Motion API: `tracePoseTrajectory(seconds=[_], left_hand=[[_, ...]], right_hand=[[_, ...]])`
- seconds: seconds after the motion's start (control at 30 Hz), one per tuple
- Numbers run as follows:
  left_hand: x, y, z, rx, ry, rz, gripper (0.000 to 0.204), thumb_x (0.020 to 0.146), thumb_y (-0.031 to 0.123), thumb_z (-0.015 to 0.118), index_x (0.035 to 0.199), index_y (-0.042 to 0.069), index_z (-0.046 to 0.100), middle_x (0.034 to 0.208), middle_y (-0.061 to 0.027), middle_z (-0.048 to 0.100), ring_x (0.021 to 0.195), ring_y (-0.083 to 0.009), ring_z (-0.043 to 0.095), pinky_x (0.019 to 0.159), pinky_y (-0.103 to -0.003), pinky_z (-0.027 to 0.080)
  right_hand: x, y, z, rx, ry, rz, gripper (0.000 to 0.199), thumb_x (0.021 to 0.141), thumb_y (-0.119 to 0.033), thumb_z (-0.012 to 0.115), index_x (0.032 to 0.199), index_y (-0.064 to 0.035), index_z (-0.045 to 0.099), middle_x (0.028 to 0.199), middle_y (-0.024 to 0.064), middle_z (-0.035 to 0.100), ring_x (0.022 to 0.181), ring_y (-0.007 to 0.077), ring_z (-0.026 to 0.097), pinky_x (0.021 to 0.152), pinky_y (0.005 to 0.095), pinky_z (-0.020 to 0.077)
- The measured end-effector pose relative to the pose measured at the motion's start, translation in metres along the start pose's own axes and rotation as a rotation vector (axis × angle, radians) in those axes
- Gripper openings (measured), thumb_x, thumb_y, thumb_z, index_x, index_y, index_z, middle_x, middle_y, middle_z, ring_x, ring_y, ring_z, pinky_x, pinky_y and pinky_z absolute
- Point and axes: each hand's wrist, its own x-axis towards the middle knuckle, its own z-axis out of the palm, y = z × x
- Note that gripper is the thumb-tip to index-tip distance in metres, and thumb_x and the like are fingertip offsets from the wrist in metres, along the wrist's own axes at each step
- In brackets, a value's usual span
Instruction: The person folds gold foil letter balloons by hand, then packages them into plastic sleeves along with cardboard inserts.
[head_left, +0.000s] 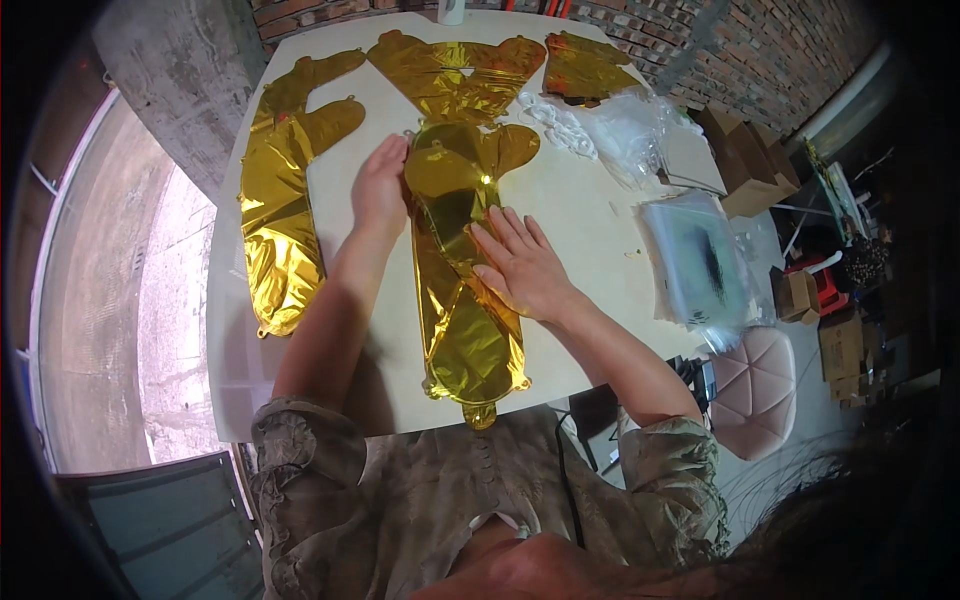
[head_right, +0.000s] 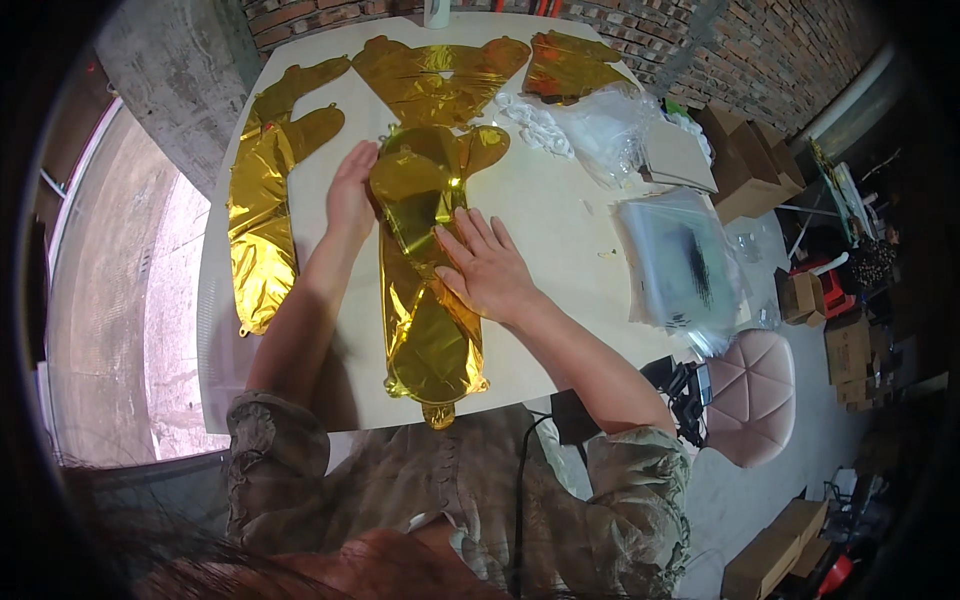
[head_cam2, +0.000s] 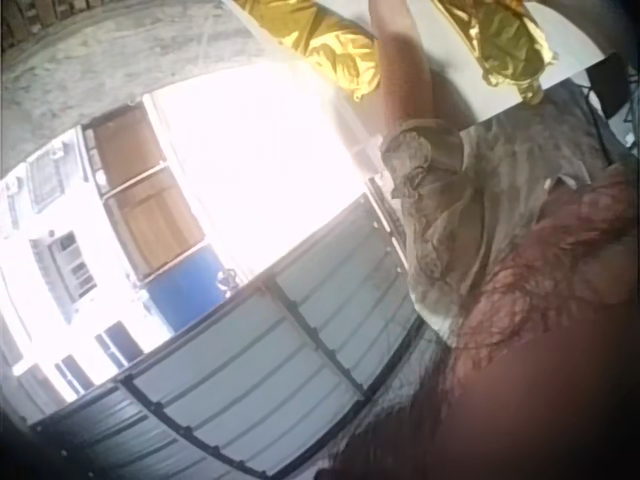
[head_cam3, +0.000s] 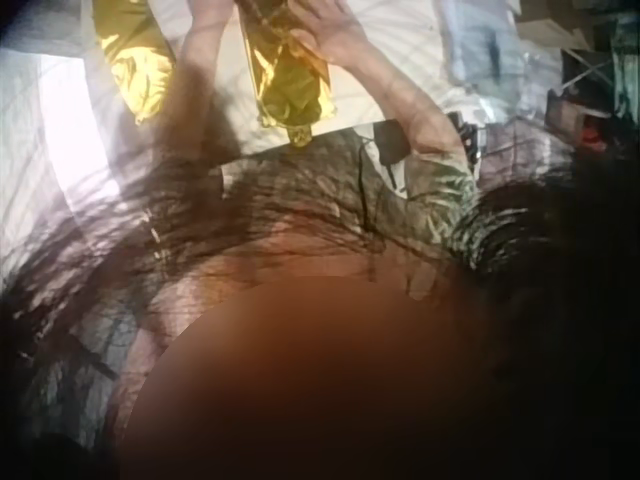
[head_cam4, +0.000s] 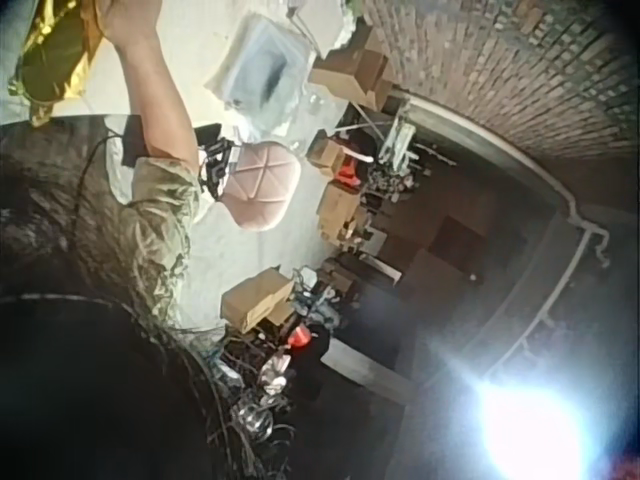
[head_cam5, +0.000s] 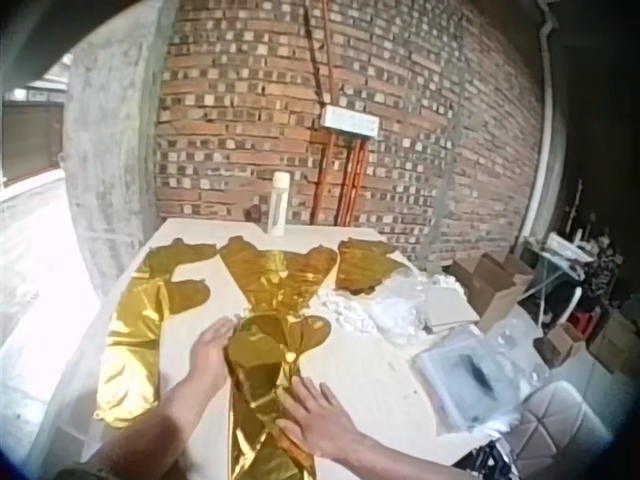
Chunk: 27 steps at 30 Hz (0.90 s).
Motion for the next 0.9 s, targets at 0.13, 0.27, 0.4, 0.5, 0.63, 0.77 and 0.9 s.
tracePoseTrajectory(seconds=[0.13,0.27,0.4,0.5,0.63,0.77,0.9], left_hand=[[-0.001,0.029,0.013,0.26,0.248,0.274,0.045,0.097,0.01,0.052,0.14,-0.002,0.05,0.144,-0.0146,0.054,0.136,-0.0223,0.048,0.113,-0.032,0.035],[-0.04,0.053,0.067,1.455,-0.634,0.367,0.043,0.102,0.018,0.05,0.14,-0.002,0.051,0.147,-0.0143,0.052,0.142,-0.0283,0.042,0.117,-0.038,0.031],[-0.057,-0.007,0.058,1.65,-0.856,0.682,0.048,0.105,0.024,0.046,0.144,-0.003,0.046,0.155,-0.0163,0.041,0.149,-0.0332,0.029,0.123,-0.045,0.021],[-0.064,-0.007,0.058,1.652,-0.831,0.563,0.05,0.106,0.026,0.041,0.147,-0.002,0.043,0.159,-0.0157,0.035,0.151,-0.0316,0.024,0.124,-0.047,0.017],[-0.066,-0.007,0.054,1.542,-0.779,0.414,0.049,0.107,0.028,0.038,0.145,-0.002,0.045,0.157,-0.0169,0.037,0.15,-0.0318,0.027,0.124,-0.046,0.018],[-0.063,-0.01,0.049,1.47,-0.739,0.406,0.048,0.107,0.028,0.038,0.143,-0.002,0.049,0.155,-0.017,0.041,0.148,-0.0314,0.031,0.124,-0.045,0.02],[-0.063,-0.011,0.054,1.45,-0.755,0.394,0.046,0.107,0.027,0.04,0.141,-0.002,0.05,0.155,-0.0171,0.041,0.147,-0.0313,0.032,0.123,-0.045,0.021]], right_hand=[[-0.003,0.006,0.0,-0.024,0.01,0.005,0.063,0.105,-0.049,0.035,0.156,-0.0124,0.033,0.163,0.0202,0.022,0.153,0.0359,0.018,0.124,0.0482,0.0104],[-0.005,0.011,0.0,-0.017,-0.003,0.027,0.063,0.105,-0.049,0.034,0.155,-0.0116,0.034,0.163,0.0198,0.024,0.153,0.0359,0.017,0.124,0.0484,0.01],[-0.002,0.007,0.001,-0.042,-0.036,0.007,0.063,0.105,-0.049,0.034,0.155,-0.0103,0.035,0.162,0.0199,0.025,0.153,0.0359,0.017,0.124,0.0489,0.0099],[-0.005,0.01,0.004,-0.036,-0.015,0.007,0.063,0.105,-0.049,0.035,0.154,-0.0103,0.035,0.162,0.0199,0.025,0.152,0.036,0.017,0.124,0.0493,0.0103],[-0.005,0.01,0.002,-0.031,-0.011,0.002,0.063,0.105,-0.049,0.036,0.155,-0.0107,0.034,0.162,0.0193,0.024,0.152,0.0358,0.018,0.124,0.0496,0.0107],[-0.001,0.008,-0.015,0.187,0.007,0.022,0.057,0.105,-0.04,0.041,0.152,-0.0078,0.04,0.162,0.0221,0.025,0.152,0.0372,0.019,0.124,0.0487,0.0108],[0.015,0.043,-0.013,0.838,0.268,0.273,0.055,0.103,-0.041,0.044,0.14,-0.0013,0.053,0.155,0.0276,0.033,0.148,0.0415,0.025,0.121,0.0528,0.0163]])
